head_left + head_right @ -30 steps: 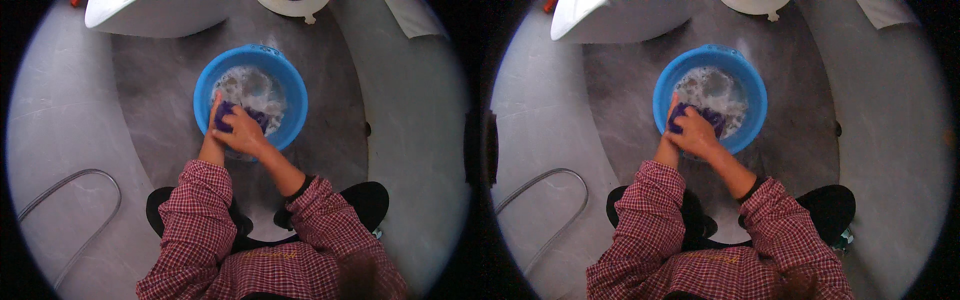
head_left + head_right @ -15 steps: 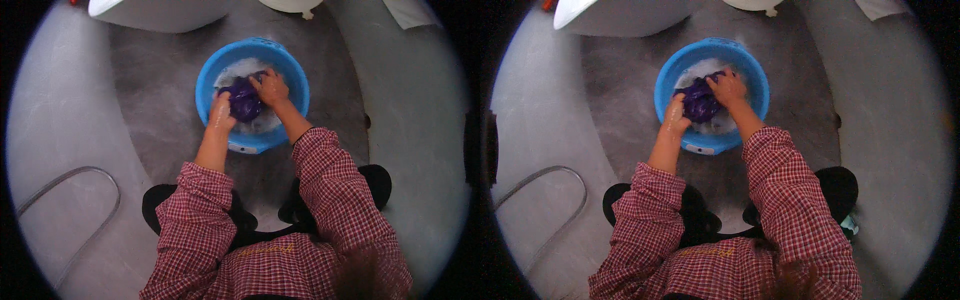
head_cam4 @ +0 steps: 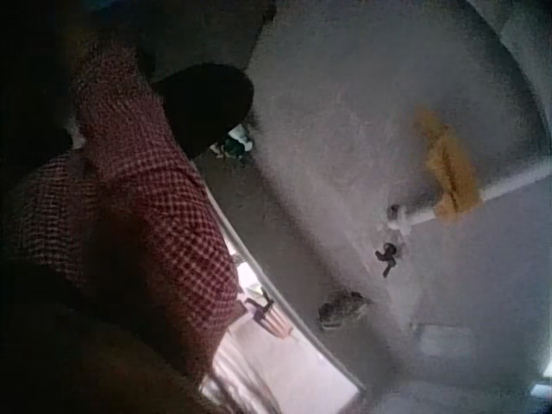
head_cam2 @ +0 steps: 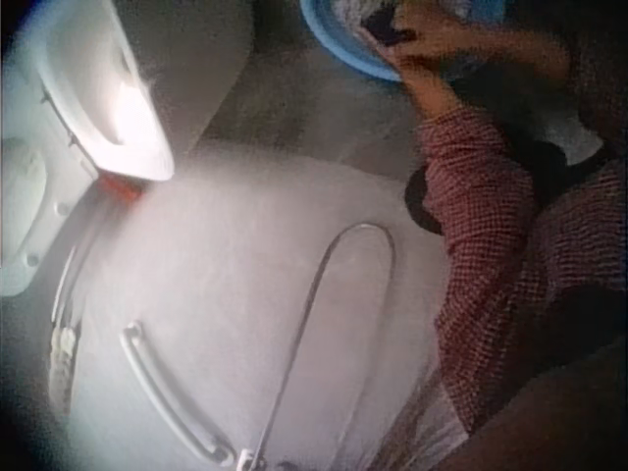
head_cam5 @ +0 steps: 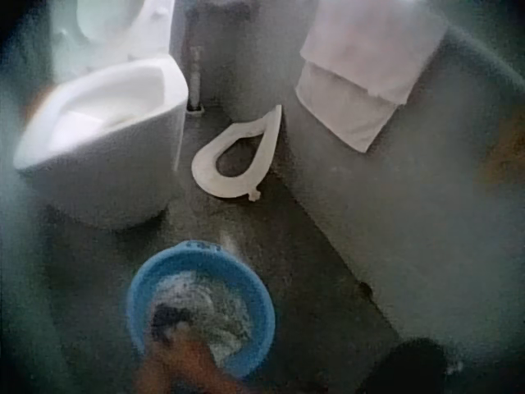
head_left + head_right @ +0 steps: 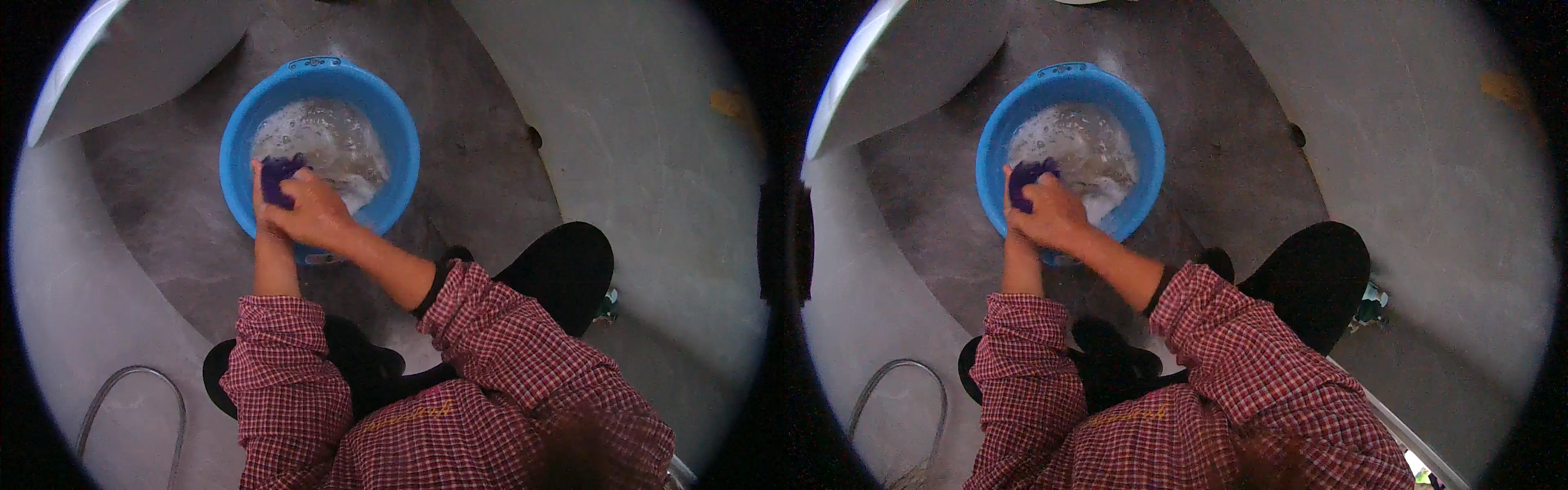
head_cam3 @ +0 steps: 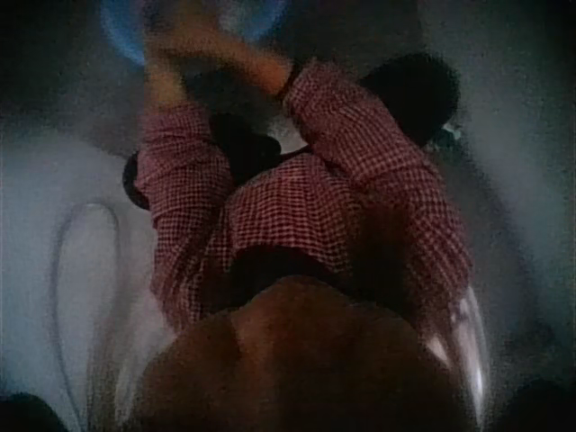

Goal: The person washes a purple cloth by hand in a blue basin, repeatedly rinsing and wringing it under a shower head in a bathroom. The person carries the basin between the bathroom and an outdoor area, then returns to rinse and wring the cloth again before placing it in a white bucket.

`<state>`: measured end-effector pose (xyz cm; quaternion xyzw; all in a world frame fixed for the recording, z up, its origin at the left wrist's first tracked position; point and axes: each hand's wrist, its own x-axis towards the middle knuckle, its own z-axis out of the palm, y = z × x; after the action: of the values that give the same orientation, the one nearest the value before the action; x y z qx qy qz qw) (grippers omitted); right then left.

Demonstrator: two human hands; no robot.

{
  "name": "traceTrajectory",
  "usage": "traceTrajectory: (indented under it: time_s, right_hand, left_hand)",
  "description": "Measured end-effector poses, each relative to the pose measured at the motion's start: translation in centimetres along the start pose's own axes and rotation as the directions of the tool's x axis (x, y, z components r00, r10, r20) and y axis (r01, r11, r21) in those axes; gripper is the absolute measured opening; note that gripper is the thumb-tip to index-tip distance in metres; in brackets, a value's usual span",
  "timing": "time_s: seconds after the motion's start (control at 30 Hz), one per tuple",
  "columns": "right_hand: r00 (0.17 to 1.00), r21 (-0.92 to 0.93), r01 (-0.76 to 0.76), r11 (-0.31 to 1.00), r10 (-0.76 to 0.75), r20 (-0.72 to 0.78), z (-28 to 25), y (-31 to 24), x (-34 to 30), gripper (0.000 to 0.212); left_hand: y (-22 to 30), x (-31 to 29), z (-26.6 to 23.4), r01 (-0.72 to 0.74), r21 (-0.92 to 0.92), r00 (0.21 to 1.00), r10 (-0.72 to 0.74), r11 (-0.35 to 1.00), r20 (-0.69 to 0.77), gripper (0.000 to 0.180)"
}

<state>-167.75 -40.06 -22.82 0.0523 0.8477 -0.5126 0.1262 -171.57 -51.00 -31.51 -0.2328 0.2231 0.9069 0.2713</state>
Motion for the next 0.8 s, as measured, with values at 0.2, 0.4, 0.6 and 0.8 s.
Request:
traceTrajectory:
  time_s: [0.2, 0.4, 0.6, 0.8]
  right_hand:
    - [0.980, -0.161, 0.041, 0.986, -0.071, -0.187, 0.7, -0.7, 1.4, 0.032]
    - [0.975, -0.469, -0.044, 0.882, -0.064, -0.213, -1.2, 3.8, 6.9, 0.033]
    - [0.990, -0.892, -0.086, 0.443, -0.064, -0.127, -3.8, 9.5, 6.4, 0.044]
    - [0.954, -0.668, 0.245, 0.702, -0.052, 0.296, -0.9, 10.9, 2.8, 0.068]
  left_hand:
    - [-1.2, 0.2, 0.5, 0.035, 0.001, 0.999, -0.035, 0.999, -0.025, 0.049]
    - [-1.6, -0.2, 2.4, 0.053, 0.008, 0.971, -0.050, 0.999, -0.233, 0.038]
    - [0.7, -3.1, 2.7, 0.003, 0.535, 0.811, 0.311, 0.845, -0.496, 0.047]
    - [-0.8, -2.4, 4.8, -0.066, 0.644, 0.776, 0.445, 0.762, -0.447, 0.050]
